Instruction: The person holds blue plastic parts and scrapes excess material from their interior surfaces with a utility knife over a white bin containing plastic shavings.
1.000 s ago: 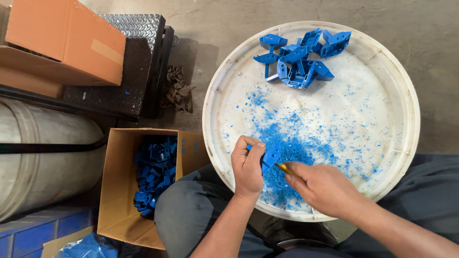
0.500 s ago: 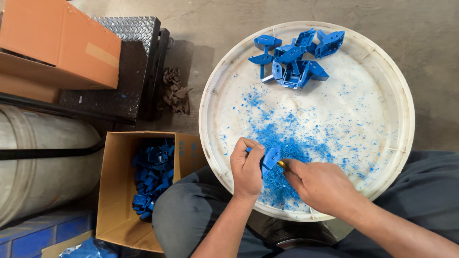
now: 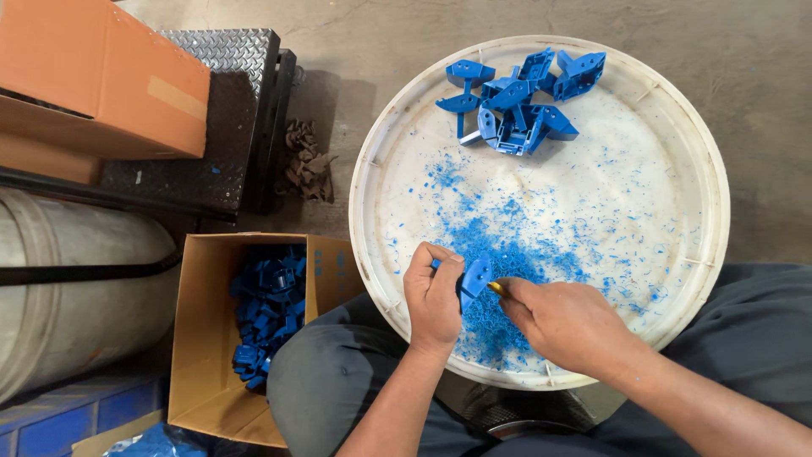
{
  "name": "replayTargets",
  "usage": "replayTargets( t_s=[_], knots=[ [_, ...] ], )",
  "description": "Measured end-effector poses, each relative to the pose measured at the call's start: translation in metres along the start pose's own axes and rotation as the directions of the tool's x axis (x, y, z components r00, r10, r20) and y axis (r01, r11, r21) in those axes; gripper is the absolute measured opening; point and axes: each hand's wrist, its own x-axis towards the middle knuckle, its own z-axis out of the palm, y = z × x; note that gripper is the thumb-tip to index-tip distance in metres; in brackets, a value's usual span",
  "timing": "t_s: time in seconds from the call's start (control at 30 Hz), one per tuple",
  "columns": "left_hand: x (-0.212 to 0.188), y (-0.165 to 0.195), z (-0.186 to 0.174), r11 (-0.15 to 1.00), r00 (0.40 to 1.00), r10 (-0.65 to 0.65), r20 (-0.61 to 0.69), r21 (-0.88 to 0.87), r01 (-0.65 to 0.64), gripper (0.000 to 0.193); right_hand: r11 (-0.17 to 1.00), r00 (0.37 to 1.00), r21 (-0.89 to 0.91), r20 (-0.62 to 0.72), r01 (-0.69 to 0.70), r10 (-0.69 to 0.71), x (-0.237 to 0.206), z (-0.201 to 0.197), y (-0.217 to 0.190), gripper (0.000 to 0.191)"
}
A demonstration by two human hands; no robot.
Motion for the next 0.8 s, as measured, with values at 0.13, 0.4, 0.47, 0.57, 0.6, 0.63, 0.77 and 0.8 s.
replayTargets(
  t_s=[0.13,0.4,0.47,0.57,0.6,0.63,0.77,0.8],
  knots=[
    [0.0015,-0.0009,-0.0016,0.999,0.999,0.035,-0.008,0.006,-0.035,0.010,0.998,0.998,0.004,0.008,0.067,-0.067,-0.0025,0.0026,-0.0001,0.030],
    [0.0006,-0.0018,-0.0027,0.998,0.999,0.046,0.009,0.041,-0.046,0.011,0.997,0.997,-0.021,0.020,0.079,-0.079,-0.0016,0.0044,0.0016,0.032],
    [0.0013,-0.0015,-0.0026,0.997,0.999,0.045,0.006,0.061,-0.046,0.011,0.998,0.998,-0.032,-0.027,0.054,-0.054,-0.0004,0.0043,0.0026,0.029],
    [0.0018,-0.0023,-0.0026,0.999,1.000,-0.013,-0.013,0.038,0.014,0.011,0.996,1.000,-0.089,-0.009,0.014,-0.015,-0.0008,0.0045,0.0030,0.029],
    [0.0020,-0.0029,-0.0027,0.999,1.000,0.009,-0.006,0.034,-0.009,0.011,0.996,1.000,-0.092,0.007,0.009,-0.008,-0.0001,0.0047,0.0029,0.029],
    [0.0025,-0.0036,-0.0026,0.999,0.999,0.032,0.000,0.029,-0.032,0.011,0.995,1.000,-0.096,0.024,0.004,-0.002,0.0007,0.0045,0.0028,0.028],
    [0.0018,-0.0058,-0.0027,1.000,1.000,0.029,-0.006,-0.001,-0.029,0.011,0.996,0.997,-0.050,0.032,0.075,-0.074,-0.0018,0.0051,0.0014,0.030],
    [0.0020,-0.0060,-0.0027,0.999,0.999,0.043,0.001,0.008,-0.043,0.012,0.997,0.997,-0.051,0.052,0.064,-0.061,-0.0020,0.0049,0.0013,0.031]
  ],
)
